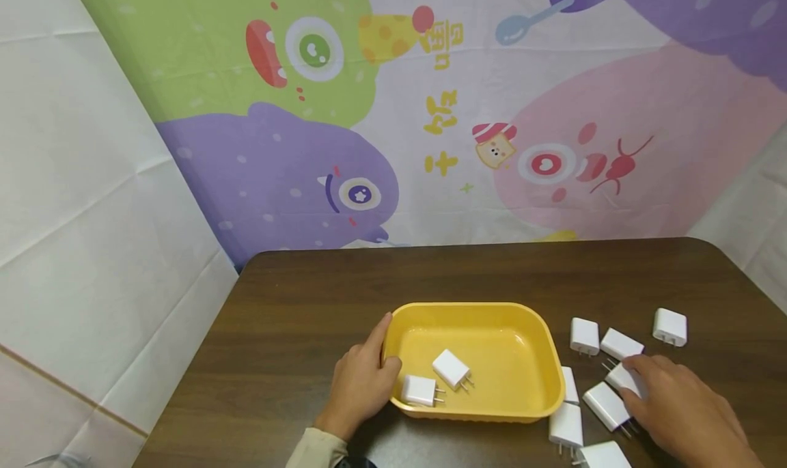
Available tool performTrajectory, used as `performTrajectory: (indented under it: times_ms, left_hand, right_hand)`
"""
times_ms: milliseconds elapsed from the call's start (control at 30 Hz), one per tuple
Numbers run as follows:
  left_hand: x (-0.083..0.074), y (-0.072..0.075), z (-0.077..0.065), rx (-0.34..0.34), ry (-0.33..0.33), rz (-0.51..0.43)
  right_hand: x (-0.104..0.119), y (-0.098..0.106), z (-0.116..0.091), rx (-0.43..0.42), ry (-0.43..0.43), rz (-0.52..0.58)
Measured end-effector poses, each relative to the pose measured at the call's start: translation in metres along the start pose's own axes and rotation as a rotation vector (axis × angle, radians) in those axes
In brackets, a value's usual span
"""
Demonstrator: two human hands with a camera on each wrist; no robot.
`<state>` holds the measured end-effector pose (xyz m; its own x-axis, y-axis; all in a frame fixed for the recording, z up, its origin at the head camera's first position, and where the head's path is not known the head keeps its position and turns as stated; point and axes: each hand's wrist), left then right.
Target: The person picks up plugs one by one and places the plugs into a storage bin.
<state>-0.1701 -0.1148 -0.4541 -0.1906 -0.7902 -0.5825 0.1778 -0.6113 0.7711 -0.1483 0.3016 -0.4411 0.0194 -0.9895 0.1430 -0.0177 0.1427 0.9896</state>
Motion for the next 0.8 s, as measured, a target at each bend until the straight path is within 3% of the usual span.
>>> performTrajectory:
  times_ms: [267, 500, 800]
  left_hand:
    - [-0.0004, 0.0008, -0.0004, 0.018, 0.018, -0.003]
    - [-0.0003, 0.0001, 0.0002, -0.002, 0.003, -0.008]
    - [-0.0002, 0.0004, 0.0008, 0.005, 0.011, -0.003]
  right_hand:
    - [-0.0019, -0.0005, 0.0017, 0.007, 0.003, -0.004]
    - [-0.0008, 0.0002, 0.0054, 0.079, -0.040, -0.015]
    - [-0.0084, 0.0010, 0.0028, 0.038, -0.012, -0.007]
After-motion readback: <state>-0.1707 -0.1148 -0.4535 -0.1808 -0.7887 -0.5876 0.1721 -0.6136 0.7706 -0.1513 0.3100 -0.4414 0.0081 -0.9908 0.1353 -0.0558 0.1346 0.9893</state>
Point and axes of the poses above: each hand's wrist, its own z-axis towards the middle knuckle, its own y-axis out of the back of the hand, x = y × z, and after that the axes turned 3 degrees about -z, right-handed
